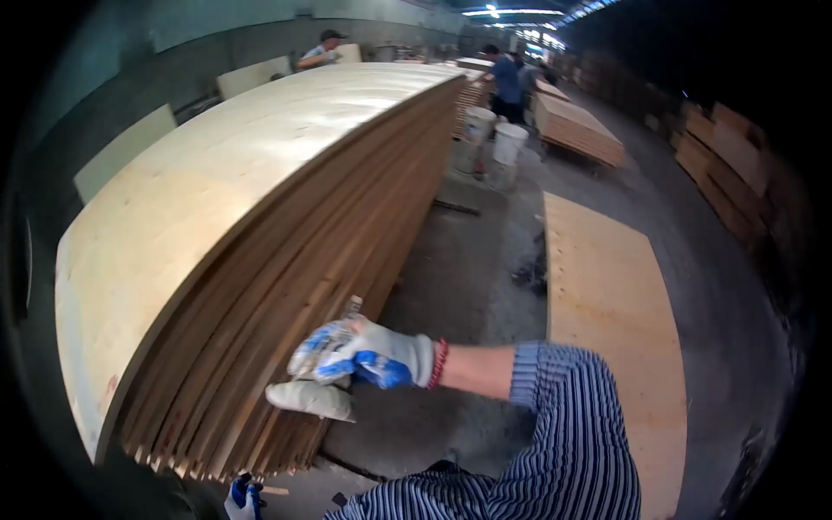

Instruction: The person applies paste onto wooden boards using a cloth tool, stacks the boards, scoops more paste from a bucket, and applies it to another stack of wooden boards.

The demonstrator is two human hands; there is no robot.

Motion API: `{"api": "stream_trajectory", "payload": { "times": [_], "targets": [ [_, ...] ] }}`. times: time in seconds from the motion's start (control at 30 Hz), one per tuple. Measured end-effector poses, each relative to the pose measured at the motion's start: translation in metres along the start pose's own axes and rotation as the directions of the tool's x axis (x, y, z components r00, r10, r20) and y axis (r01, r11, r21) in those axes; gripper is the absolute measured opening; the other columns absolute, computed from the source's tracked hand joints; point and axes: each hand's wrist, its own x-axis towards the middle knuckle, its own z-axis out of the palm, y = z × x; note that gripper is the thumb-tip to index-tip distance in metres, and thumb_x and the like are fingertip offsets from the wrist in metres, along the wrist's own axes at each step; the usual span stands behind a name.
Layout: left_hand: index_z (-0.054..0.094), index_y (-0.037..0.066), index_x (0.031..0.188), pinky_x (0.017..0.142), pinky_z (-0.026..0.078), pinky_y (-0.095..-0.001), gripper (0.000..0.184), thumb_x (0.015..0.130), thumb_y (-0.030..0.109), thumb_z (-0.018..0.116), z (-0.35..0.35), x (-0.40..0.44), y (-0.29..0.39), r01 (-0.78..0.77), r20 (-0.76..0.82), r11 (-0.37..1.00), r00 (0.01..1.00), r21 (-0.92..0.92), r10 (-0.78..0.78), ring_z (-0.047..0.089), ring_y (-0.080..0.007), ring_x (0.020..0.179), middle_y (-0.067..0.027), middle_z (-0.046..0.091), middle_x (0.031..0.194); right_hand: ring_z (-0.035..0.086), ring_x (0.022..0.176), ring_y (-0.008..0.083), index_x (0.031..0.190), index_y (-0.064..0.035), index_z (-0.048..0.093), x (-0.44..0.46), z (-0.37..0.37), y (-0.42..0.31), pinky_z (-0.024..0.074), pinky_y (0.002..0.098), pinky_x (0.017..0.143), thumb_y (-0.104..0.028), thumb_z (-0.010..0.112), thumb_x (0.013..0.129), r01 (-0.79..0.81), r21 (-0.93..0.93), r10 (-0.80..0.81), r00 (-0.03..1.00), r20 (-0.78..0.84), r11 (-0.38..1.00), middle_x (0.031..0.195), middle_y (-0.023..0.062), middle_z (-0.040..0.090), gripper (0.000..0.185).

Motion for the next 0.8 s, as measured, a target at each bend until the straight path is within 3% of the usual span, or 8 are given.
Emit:
{"api": "stream_trajectory", "payload": {
  "times": [0.27, 0.33, 0.4, 0.43, 0.63, 0.7, 0.77, 0.8],
  "targets": [
    [0.061, 0.001, 0.12, 0.06, 0.041, -0.0204, 0.032, 0.094, 0.019, 0.061, -0.016, 0.141, 0.075, -0.189, 0.343, 0.967, 0.932, 0.171, 0.122, 0.049, -0.0053, 0.066, 0.0022, 0.06, 0.081, 0.06, 0.104, 0.0157, 0.127, 0.007, 0.05, -0.13, -0.01, 0.11, 0.0504, 0.0289, 0.09, -0.01, 0.054, 0.094, 0.507, 0.259, -0.177, 0.66, -0.73, 0.822, 0.115, 0.0109, 0.061, 0.037],
    [0.062, 0.002, 0.119, 0.058, 0.04, -0.0189, 0.03, 0.092, 0.016, 0.063, 0.004, 0.224, 0.066, -0.617, 0.543, 0.753, 0.723, 0.228, 0.427, 0.048, -0.0037, 0.066, 0.0019, 0.061, 0.083, 0.057, 0.109, 0.0172, 0.129, 0.0084, 0.046, -0.152, 0.004, 0.132, 0.049, 0.0304, 0.094, -0.011, 0.051, 0.095, 0.586, 0.208, -0.149, 0.501, -0.853, 0.783, 0.122, 0.0134, 0.057, 0.04],
    [0.059, 0.001, 0.119, 0.07, 0.049, -0.0239, 0.03, 0.096, 0.018, 0.054, 0.06, 0.234, 0.128, -0.523, 0.652, 0.82, 0.71, 0.234, 0.267, 0.061, -0.0115, 0.081, -0.0053, 0.066, 0.097, 0.036, 0.135, 0.0276, 0.141, 0.0053, 0.03, -0.181, 0.011, 0.17, 0.026, 0.0408, 0.115, -0.024, 0.031, 0.099, 0.706, 0.198, -0.182, 0.424, -0.887, 0.68, 0.146, 0.0194, 0.035, 0.051],
    [0.06, -0.002, 0.115, 0.066, 0.052, -0.0231, 0.023, 0.094, 0.008, 0.055, 0.094, 0.231, 0.155, -0.447, 0.677, 0.882, 0.697, 0.149, 0.238, 0.065, -0.0138, 0.082, -0.0069, 0.066, 0.094, 0.045, 0.129, 0.026, 0.138, 0.0051, 0.037, -0.189, 0.018, 0.178, 0.034, 0.0389, 0.11, -0.022, 0.035, 0.1, 0.787, 0.178, -0.14, 0.318, -0.938, 0.591, 0.14, 0.0178, 0.044, 0.047],
    [0.058, -0.003, 0.118, 0.065, 0.049, -0.0213, 0.028, 0.093, 0.008, 0.058, 0.238, 0.226, 0.231, -0.576, 0.924, 0.817, 0.329, 0.034, 0.194, 0.059, -0.0065, 0.079, -0.0022, 0.065, 0.094, 0.058, 0.111, 0.0214, 0.126, 0.0035, 0.052, -0.215, 0.073, 0.236, 0.0471, 0.0334, 0.096, -0.016, 0.042, 0.101, 0.648, -0.226, -0.099, -0.227, -0.969, 0.727, 0.121, 0.0127, 0.059, 0.034],
    [0.058, -0.003, 0.117, 0.067, 0.048, -0.0208, 0.029, 0.092, 0.01, 0.06, 0.272, 0.218, 0.242, -0.648, 0.956, 0.762, 0.234, 0.018, 0.177, 0.056, -0.0052, 0.076, -0.0022, 0.065, 0.09, 0.058, 0.11, 0.0218, 0.126, 0.0013, 0.052, -0.199, 0.099, 0.237, 0.0468, 0.0349, 0.096, -0.016, 0.042, 0.101, 0.106, -0.363, -0.304, -0.363, -0.881, 0.926, 0.122, 0.0117, 0.058, 0.032],
    [0.059, -0.004, 0.116, 0.068, 0.047, -0.0204, 0.03, 0.091, 0.012, 0.061, 0.301, 0.216, 0.24, -0.713, 0.979, 0.701, 0.136, -0.01, 0.152, 0.054, -0.004, 0.074, -0.0022, 0.065, 0.086, 0.063, 0.084, 0.0152, 0.126, 0.0055, 0.051, -0.194, 0.119, 0.254, 0.0514, 0.0262, 0.072, -0.016, 0.049, 0.096, 0.838, -0.27, 0.111, -0.361, -0.926, 0.475, 0.103, 0.0088, 0.065, 0.037],
    [0.059, -0.003, 0.116, 0.07, 0.048, -0.0209, 0.03, 0.091, 0.013, 0.062, 0.315, 0.22, 0.237, -0.707, 0.987, 0.705, 0.071, -0.05, 0.141, 0.055, -0.0035, 0.075, -0.003, 0.066, 0.086, 0.061, 0.08, 0.014, 0.127, 0.0042, 0.051, -0.181, 0.13, 0.258, 0.05, 0.0261, 0.067, -0.017, 0.049, 0.096, 0.828, -0.317, 0.15, -0.426, -0.892, 0.462, 0.1, 0.0074, 0.064, 0.037]
  ]
}}
